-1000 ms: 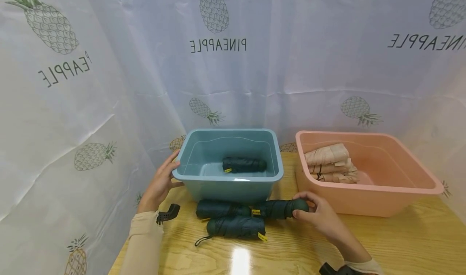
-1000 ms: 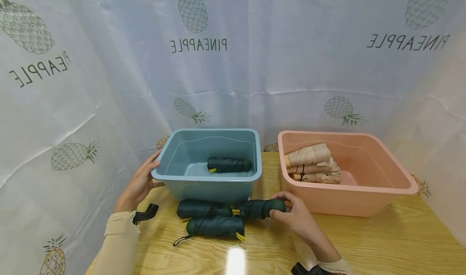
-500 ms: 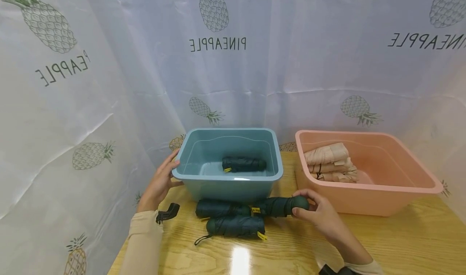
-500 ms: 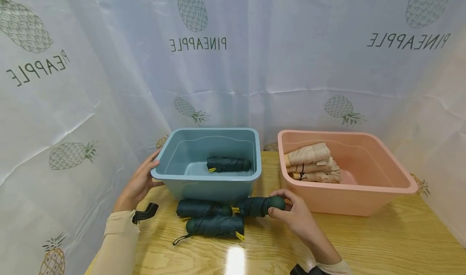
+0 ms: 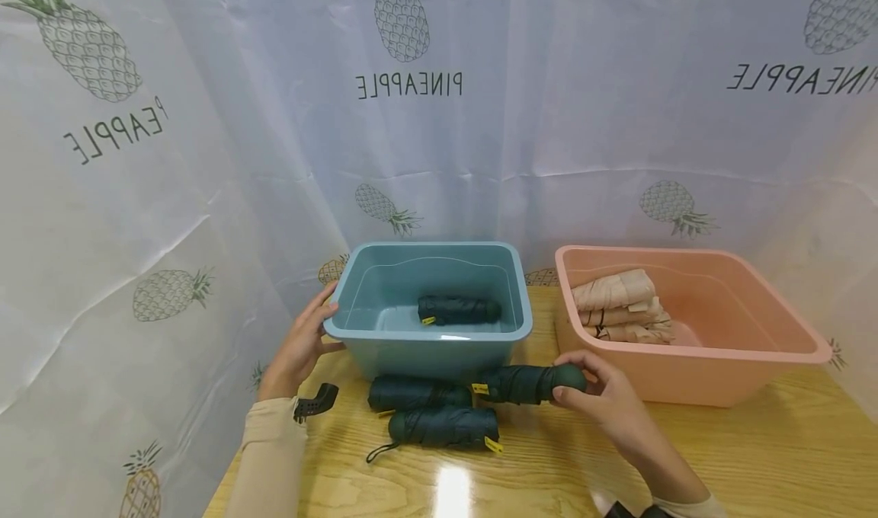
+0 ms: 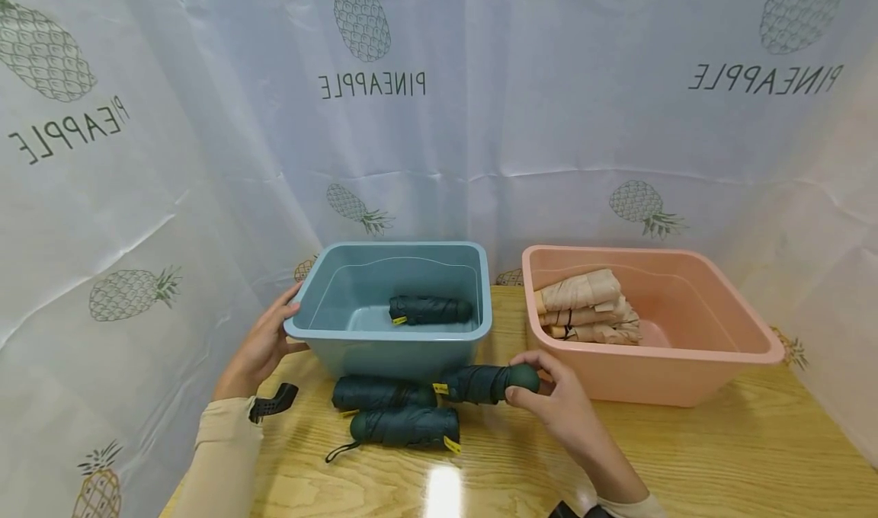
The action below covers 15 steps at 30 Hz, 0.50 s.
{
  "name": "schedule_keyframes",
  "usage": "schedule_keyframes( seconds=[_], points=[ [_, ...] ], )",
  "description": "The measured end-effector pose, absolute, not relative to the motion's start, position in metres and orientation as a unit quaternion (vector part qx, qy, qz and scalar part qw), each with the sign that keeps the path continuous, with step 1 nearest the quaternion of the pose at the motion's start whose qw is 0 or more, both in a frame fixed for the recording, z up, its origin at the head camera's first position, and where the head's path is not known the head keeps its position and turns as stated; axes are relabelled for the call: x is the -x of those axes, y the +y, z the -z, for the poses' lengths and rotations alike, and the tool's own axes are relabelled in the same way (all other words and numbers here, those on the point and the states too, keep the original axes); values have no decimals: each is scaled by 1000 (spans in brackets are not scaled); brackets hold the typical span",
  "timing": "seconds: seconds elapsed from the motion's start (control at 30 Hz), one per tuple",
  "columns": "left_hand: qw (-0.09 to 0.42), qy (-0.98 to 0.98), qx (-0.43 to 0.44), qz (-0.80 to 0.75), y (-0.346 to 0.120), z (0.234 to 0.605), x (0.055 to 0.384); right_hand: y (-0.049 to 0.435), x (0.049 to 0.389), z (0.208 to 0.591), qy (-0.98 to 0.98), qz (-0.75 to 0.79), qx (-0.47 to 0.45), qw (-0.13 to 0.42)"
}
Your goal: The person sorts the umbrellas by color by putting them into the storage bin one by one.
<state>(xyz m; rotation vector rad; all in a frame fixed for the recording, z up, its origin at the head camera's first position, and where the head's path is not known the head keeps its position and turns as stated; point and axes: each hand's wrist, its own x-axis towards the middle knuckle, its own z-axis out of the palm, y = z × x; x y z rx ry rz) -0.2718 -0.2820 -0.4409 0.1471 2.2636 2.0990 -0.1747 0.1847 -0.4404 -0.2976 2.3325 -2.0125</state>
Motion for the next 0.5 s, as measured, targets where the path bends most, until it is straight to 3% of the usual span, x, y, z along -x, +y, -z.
schedule_keyframes(
  seconds=[0.5],
  points=[
    [26,732,-53,-679,-282,443,273,189,169,426,722,672,161,26]
  ],
)
